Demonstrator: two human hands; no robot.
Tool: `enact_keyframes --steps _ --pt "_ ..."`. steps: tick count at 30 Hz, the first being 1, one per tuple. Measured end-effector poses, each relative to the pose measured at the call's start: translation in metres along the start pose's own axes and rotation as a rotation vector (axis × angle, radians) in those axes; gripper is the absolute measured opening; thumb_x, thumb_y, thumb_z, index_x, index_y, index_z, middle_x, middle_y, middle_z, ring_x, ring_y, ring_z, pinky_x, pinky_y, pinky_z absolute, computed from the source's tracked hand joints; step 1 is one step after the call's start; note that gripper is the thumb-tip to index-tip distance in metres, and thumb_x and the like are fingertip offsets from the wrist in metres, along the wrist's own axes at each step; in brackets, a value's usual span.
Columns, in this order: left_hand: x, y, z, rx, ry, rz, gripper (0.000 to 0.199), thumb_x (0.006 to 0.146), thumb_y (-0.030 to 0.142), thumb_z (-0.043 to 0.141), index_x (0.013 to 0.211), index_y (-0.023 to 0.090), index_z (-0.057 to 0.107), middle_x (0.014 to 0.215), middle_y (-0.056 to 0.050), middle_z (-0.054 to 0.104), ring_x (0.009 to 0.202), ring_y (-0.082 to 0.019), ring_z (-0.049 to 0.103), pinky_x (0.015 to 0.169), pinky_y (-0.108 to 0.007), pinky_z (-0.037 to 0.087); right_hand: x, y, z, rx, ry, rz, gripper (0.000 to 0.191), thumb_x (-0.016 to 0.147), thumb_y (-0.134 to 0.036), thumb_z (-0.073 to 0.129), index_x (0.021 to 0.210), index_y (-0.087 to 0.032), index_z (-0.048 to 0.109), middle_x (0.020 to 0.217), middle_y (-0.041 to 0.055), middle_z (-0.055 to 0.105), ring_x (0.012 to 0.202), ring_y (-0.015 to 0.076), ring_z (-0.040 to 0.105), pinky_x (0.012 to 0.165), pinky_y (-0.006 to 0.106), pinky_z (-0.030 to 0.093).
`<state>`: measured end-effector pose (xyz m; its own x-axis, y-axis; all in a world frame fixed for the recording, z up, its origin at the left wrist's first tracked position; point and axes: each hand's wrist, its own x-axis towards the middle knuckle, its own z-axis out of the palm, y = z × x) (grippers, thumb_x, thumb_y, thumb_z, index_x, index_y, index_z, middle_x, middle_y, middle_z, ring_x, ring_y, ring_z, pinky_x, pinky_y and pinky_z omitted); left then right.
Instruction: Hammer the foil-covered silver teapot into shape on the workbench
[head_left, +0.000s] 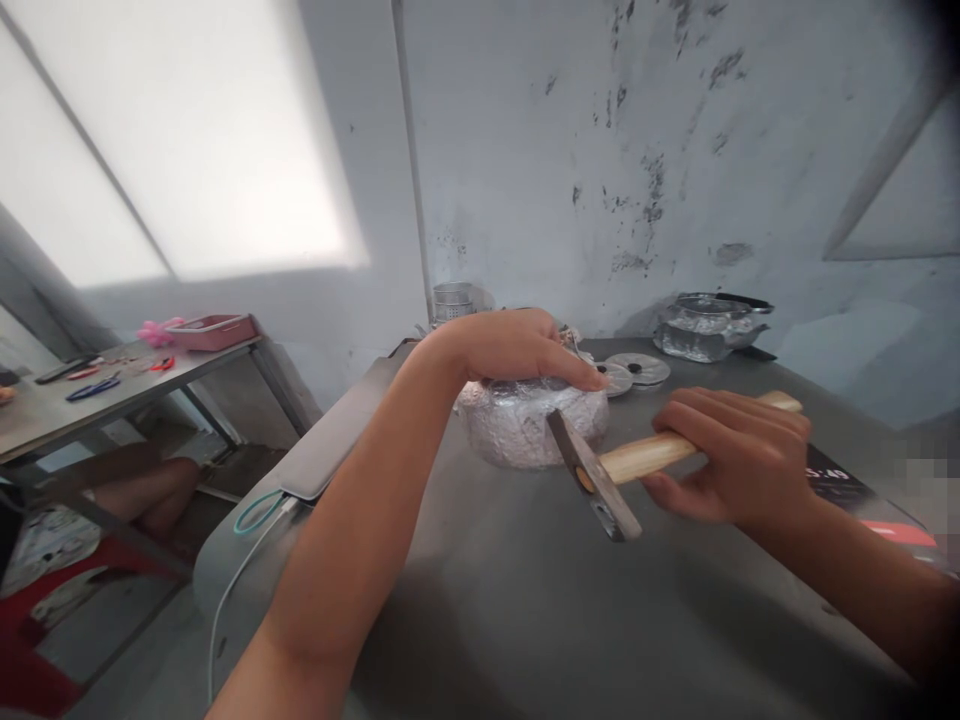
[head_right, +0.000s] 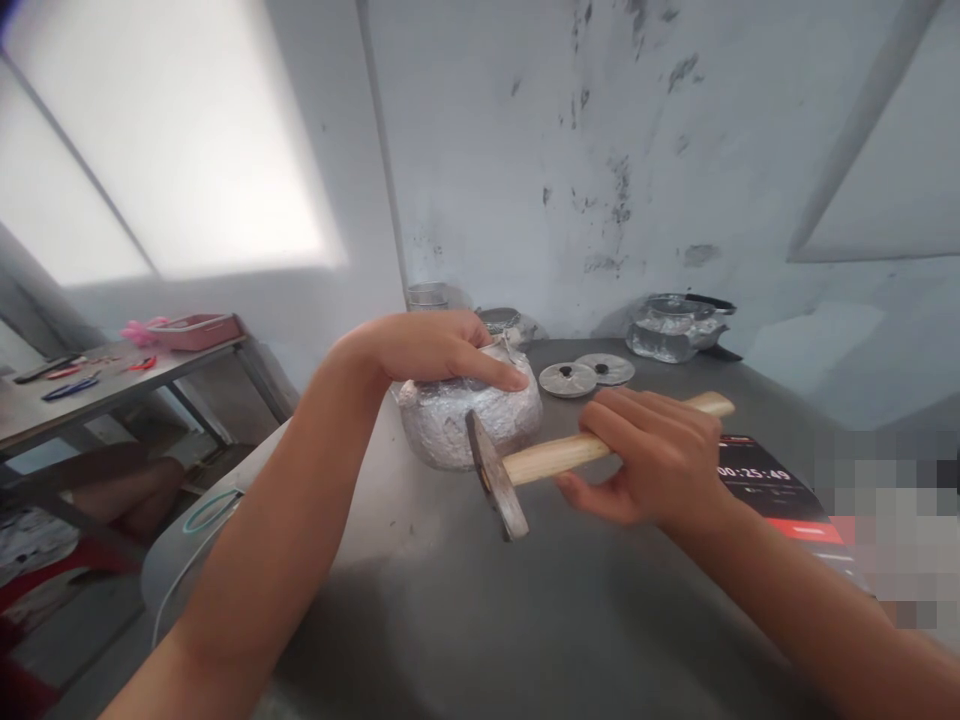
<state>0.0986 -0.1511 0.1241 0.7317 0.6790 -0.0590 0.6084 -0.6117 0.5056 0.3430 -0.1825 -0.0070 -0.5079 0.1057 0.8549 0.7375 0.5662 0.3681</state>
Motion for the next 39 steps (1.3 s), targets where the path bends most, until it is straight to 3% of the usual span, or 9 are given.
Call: enact_keyframes --steps 16,39 --pt "0.002 0.000 0.002 0.014 0.018 -0.004 0.057 0.079 0.055 0.067 0.054 0.020 0.030 0.055 0.004 0.026 0.044 -0.009 0.021 0.043 -0.029 0.014 0.005 -0.004 -0.002 0.015 -0.018 -0.065 0.036 0.078 -0.054 0.060 0.066 -0.023 0.047 0.055 -0.0020 0.052 0.046 0.0128 0.043 0.047 0.028 0.032" --pt "-0.002 -0.001 -0.002 -0.009 0.004 -0.024 0.057 0.082 0.054 0.066 0.054 0.021 0.028 0.054 0.004 0.025 0.043 -0.009 0.019 0.043 -0.029 0.014 0.000 0.006 -0.001 0.051 -0.012 -0.031 0.034 0.081 -0.053 0.055 0.067 -0.023 0.047 0.054 -0.0027 0.049 0.045 0.0119 0.042 0.048 0.027 0.030"
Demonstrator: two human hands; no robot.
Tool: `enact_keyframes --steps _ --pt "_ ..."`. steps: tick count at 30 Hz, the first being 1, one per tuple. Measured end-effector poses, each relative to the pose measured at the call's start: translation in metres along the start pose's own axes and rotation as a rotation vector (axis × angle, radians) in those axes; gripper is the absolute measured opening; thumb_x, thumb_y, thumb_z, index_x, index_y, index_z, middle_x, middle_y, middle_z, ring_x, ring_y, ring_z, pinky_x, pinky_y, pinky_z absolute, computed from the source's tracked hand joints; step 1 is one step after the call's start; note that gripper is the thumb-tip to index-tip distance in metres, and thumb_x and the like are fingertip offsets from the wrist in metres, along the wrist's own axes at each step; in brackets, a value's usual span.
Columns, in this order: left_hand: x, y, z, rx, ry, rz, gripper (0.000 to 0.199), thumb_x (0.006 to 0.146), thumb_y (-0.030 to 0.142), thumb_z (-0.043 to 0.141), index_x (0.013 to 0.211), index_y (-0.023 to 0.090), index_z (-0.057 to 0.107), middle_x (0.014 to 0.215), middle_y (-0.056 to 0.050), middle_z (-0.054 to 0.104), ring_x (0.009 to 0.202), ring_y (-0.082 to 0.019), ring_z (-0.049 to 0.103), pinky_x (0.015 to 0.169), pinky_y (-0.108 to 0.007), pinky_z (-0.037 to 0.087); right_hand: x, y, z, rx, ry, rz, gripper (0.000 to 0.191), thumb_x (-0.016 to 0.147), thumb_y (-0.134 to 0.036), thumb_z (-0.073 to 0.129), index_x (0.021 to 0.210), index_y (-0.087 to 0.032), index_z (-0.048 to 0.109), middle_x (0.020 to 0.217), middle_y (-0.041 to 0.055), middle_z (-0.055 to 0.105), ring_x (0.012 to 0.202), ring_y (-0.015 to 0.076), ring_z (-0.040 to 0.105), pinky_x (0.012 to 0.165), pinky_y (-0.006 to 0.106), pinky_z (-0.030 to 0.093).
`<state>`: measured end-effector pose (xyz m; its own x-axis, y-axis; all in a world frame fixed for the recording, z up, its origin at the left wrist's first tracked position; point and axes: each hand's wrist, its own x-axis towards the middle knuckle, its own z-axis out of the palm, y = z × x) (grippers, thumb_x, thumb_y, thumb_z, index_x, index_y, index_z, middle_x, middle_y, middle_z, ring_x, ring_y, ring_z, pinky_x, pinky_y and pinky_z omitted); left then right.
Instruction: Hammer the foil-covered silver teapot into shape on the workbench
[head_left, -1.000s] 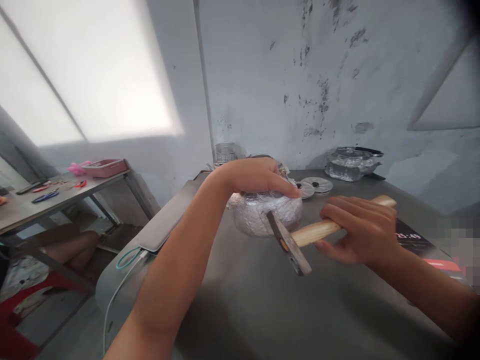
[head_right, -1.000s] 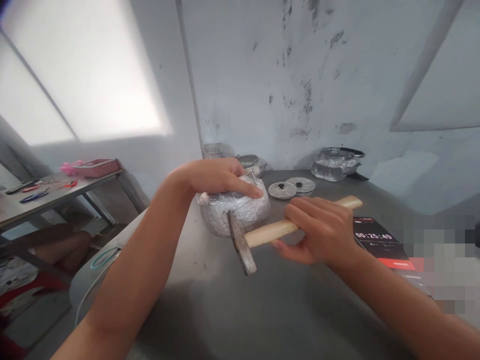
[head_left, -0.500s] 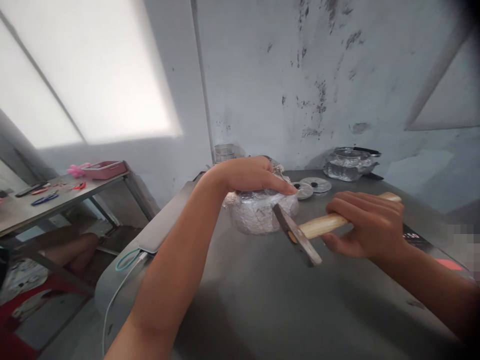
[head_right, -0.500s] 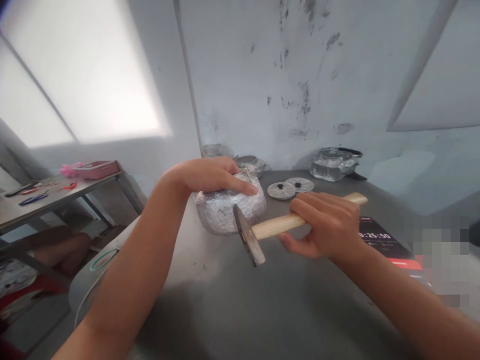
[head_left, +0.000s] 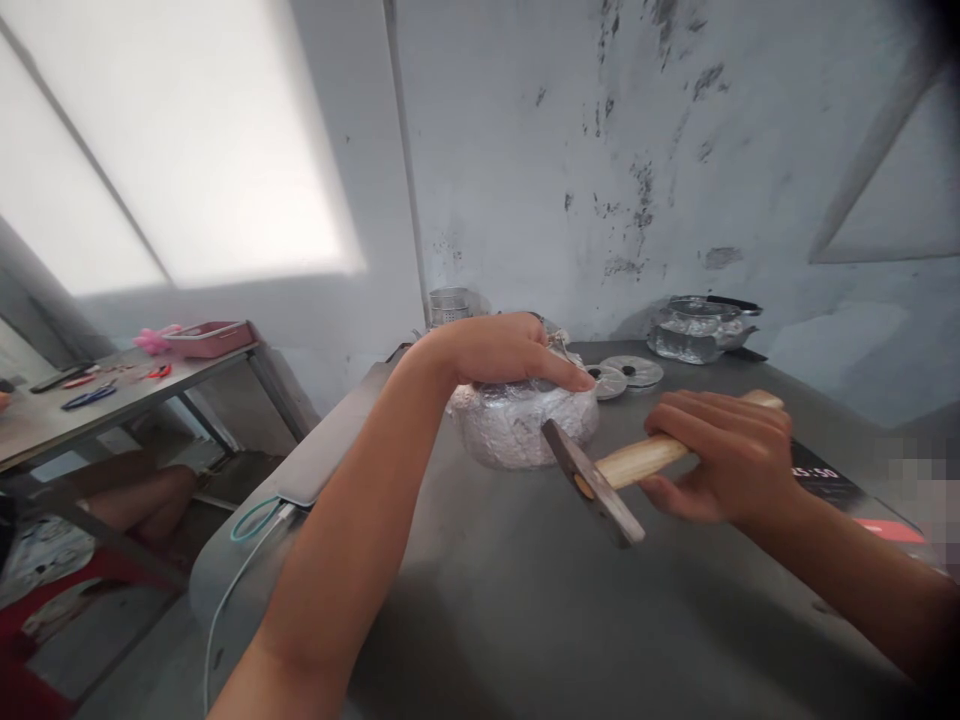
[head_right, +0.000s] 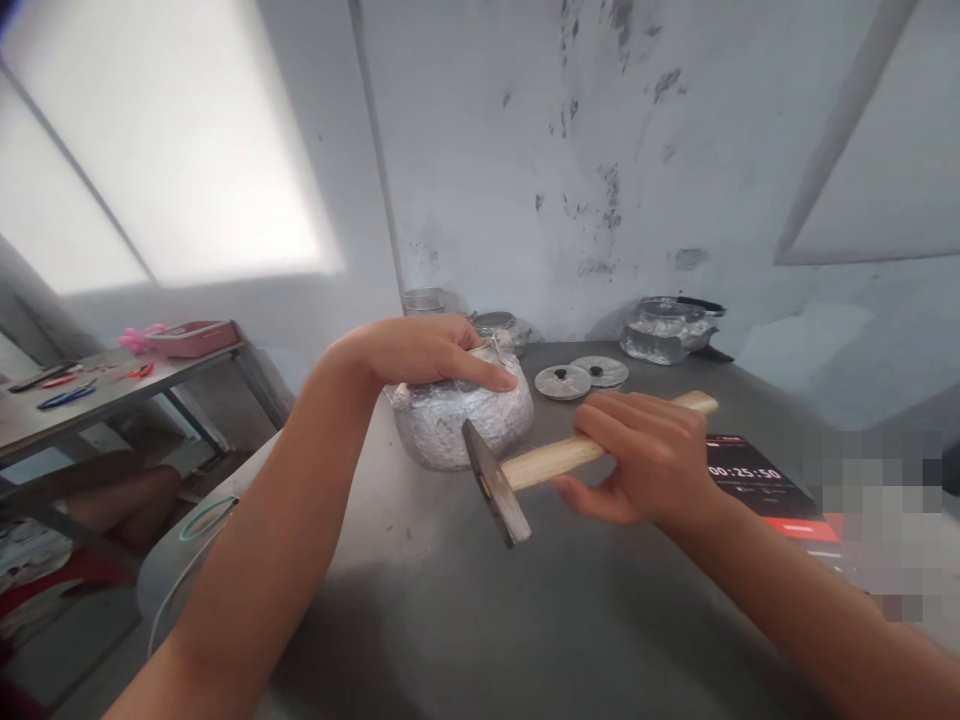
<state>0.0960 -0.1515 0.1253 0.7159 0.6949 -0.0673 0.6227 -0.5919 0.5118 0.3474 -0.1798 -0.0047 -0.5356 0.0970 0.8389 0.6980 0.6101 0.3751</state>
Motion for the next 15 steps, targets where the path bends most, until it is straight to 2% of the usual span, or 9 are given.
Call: enact_keyframes --steps 8,15 --pt "-0.0012 -0.0008 0.0009 -0.042 0.022 0.003 0.057 0.081 0.052 0.068 0.055 0.021 0.028 0.055 0.005 0.023 0.044 -0.009 0.018 0.043 -0.029 0.013 0.0004 0.0008 -0.0016 -0.008 -0.002 0.014 0.034 0.082 -0.052 0.052 0.065 -0.023 0.045 0.052 -0.0032 0.047 0.045 0.0119 0.040 0.047 0.027 0.027" --pt "0.0000 0.0005 0.0022 -0.034 0.012 -0.002 0.058 0.082 0.052 0.067 0.054 0.021 0.026 0.055 0.005 0.023 0.043 -0.008 0.017 0.043 -0.029 0.013 -0.0010 -0.0046 0.0011 0.039 -0.033 0.002 0.032 0.082 -0.051 0.056 0.068 -0.023 0.048 0.058 -0.0015 0.052 0.048 0.0128 0.044 0.049 0.028 0.030"
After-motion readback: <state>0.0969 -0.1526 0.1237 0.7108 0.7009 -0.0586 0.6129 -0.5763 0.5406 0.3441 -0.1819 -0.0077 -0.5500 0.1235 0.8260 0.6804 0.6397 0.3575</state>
